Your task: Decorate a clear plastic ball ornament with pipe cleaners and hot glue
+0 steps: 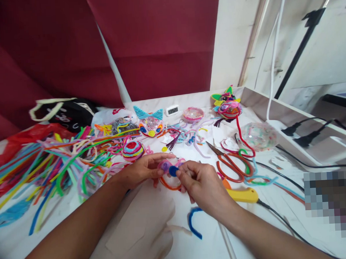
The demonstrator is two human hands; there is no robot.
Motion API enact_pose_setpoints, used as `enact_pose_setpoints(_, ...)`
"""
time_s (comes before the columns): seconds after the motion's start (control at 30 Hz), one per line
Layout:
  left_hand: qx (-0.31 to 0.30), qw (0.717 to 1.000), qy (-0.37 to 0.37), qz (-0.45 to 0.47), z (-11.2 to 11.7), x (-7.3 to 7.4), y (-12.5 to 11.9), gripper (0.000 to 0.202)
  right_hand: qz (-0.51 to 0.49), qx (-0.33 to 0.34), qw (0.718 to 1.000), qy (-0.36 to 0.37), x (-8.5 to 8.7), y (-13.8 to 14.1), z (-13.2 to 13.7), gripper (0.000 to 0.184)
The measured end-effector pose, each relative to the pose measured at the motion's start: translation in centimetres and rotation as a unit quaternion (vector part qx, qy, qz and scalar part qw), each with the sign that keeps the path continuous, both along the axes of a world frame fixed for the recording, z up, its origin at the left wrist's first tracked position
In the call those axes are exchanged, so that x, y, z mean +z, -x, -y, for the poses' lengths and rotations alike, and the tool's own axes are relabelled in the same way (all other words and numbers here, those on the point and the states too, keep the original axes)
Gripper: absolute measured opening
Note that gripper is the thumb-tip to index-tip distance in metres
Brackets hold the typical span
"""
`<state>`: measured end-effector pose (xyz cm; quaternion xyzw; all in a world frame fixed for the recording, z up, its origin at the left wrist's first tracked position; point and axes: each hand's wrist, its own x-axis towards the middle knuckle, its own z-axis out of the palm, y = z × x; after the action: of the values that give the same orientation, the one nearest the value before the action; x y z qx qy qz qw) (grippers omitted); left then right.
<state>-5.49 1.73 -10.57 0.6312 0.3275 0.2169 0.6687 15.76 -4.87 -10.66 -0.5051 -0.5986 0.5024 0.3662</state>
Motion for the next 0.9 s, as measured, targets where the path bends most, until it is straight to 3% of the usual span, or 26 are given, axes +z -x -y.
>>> enact_pose_setpoints(0.3,0.007,0.999,0.035,0.003,0.5,0.7,-0.5,0.069,-0.007,-0.04,0.999,0.013,-0.4,0.3,0.4,0.029)
enact_pose_setpoints(0.67,0.103,0.993,0.003,-0.06,1.7,0.8,-2.1,0.066,-0.008,-0.064,0.997,0.03,0.8,0.8,1.0,0.022)
enact_pose_setpoints(0.9,0.141,0.987,-0.03,-0.069,2.1,0.6,-2.6,0.054,0.009,-0.064,0.998,0.021,0.5,0.7,0.9,0.021)
